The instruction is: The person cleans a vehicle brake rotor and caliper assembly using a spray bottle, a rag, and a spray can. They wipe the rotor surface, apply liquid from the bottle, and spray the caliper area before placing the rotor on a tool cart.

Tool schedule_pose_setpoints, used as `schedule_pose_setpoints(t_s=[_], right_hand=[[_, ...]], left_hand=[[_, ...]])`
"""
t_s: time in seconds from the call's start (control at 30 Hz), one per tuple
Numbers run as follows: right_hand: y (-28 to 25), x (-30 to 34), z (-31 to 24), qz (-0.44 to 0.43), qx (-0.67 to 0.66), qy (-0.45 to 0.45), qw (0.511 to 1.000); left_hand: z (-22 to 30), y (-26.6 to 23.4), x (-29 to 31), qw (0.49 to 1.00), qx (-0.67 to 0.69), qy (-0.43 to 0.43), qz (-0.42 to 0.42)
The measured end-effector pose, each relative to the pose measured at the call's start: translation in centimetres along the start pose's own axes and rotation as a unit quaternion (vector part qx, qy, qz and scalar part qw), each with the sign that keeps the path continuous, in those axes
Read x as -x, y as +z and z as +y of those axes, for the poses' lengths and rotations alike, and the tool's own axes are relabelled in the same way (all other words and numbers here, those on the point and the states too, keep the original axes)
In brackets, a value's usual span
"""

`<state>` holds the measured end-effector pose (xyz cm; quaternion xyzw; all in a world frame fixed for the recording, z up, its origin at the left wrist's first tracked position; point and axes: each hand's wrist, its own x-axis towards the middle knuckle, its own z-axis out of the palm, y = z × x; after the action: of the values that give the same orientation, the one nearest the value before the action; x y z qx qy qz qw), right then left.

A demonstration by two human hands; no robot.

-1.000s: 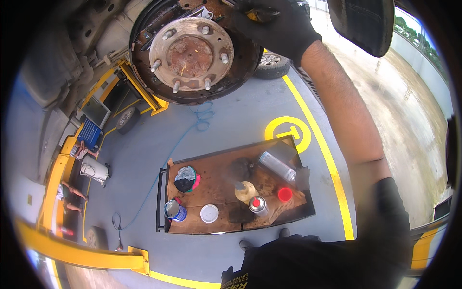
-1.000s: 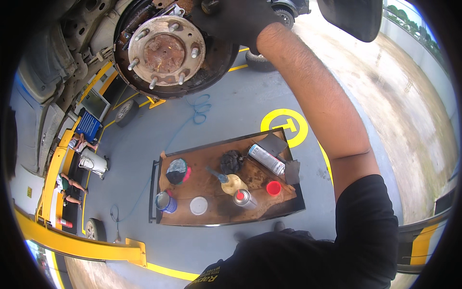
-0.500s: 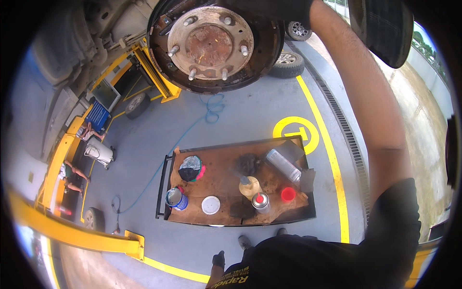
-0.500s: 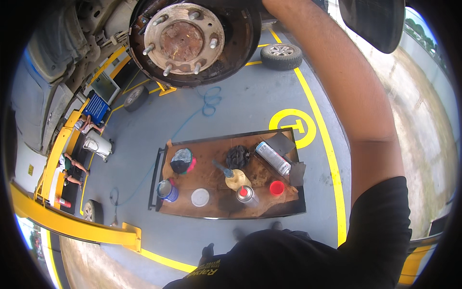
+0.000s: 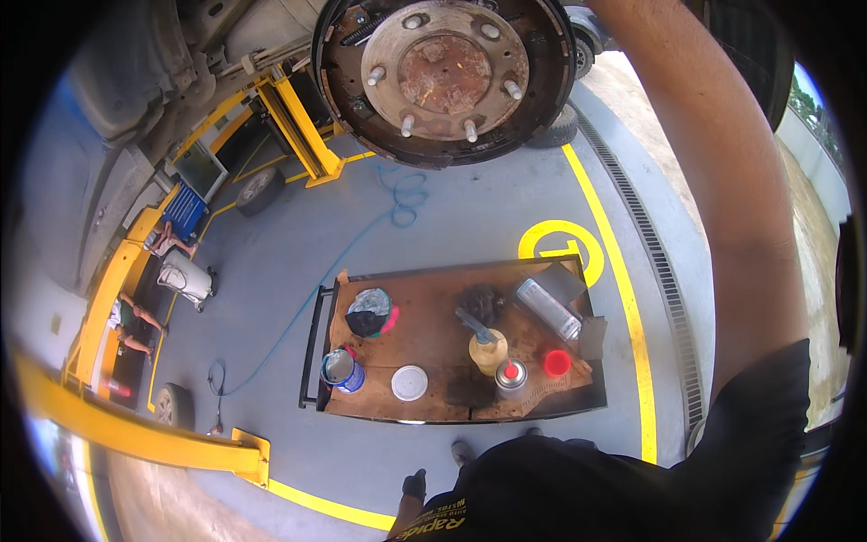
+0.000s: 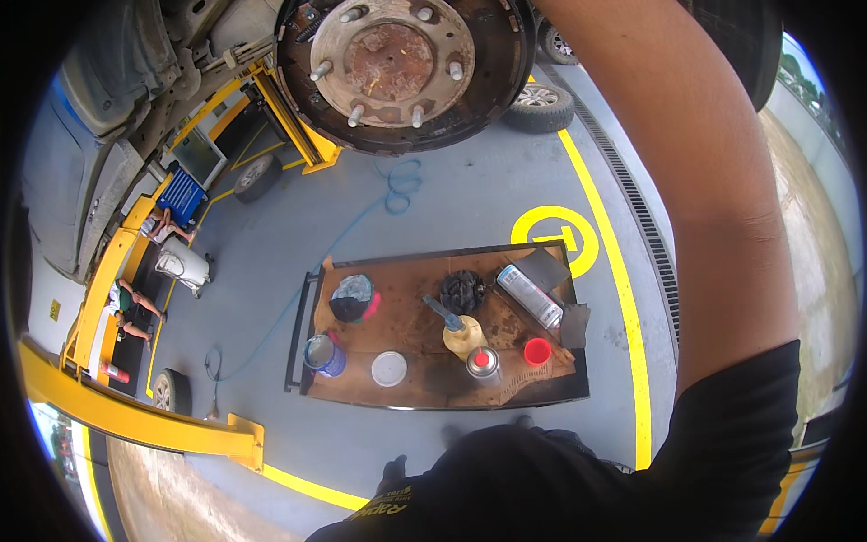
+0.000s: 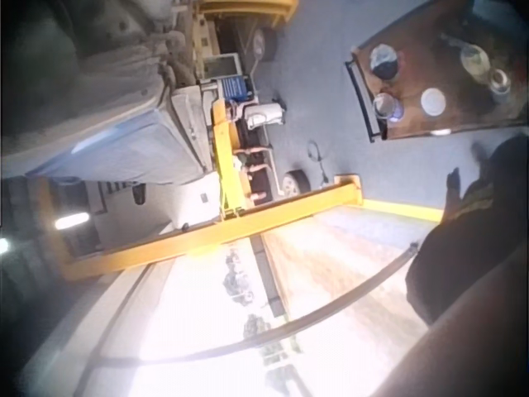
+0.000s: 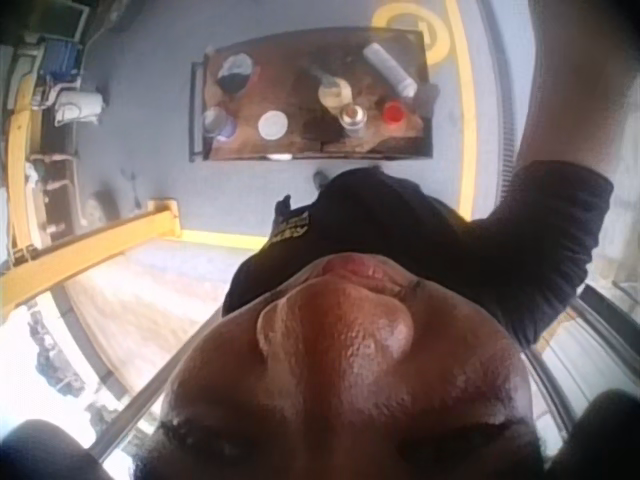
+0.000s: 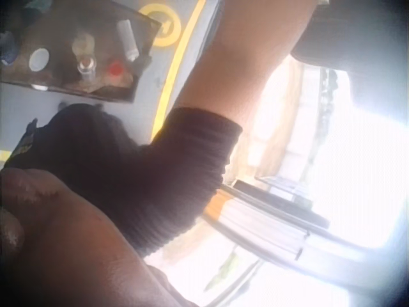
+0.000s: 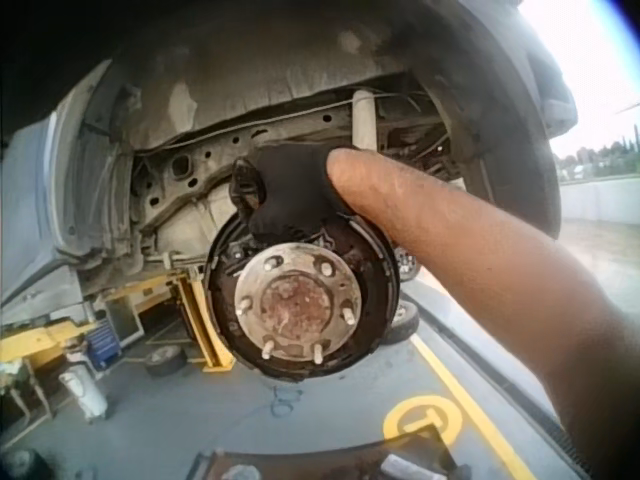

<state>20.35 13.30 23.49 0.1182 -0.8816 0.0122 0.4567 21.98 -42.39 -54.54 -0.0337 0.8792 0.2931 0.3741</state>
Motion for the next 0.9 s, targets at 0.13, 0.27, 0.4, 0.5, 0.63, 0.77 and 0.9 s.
schedule_pose_setpoints(t_s=[0.13,0.27,0.4,0.5,0.63,0.77,0.9], right_hand=[[4.6,-4.3,-0.4,0.078,0.042,-0.001,0.996],[2.2,-3.0,1.7,0.047,0.000,0.023,0.999],[1.2,-2.5,0.0,0.039,-0.032,0.043,0.998],[4.0,-5.1,0.0,0.090,0.009,0.038,0.995],[3.7,-6.5,0.4,0.118,0.083,0.045,0.989],[-1.4,-0.8,3.5,0.072,-0.014,0.017,0.997],[-1.8,1.4,-2.0,0.031,0.019,0.084,0.996]], left_hand=[[-4.5,-0.6,-3.6,0.978,0.078,-0.192,0.014],[-3.6,-2.4,-5.0,0.985,0.112,-0.129,0.002],[-2.3,-3.8,-4.8,0.997,0.033,-0.069,-0.032],[-1.4,-3.9,-4.3,0.999,0.020,-0.015,-0.026],[-4.4,-1.7,-8.2,0.986,0.121,-0.111,0.006],[-3.3,-1.7,-7.3,0.983,0.118,-0.138,-0.012],[-2.2,-3.2,-5.7,0.991,0.070,-0.107,-0.030]])
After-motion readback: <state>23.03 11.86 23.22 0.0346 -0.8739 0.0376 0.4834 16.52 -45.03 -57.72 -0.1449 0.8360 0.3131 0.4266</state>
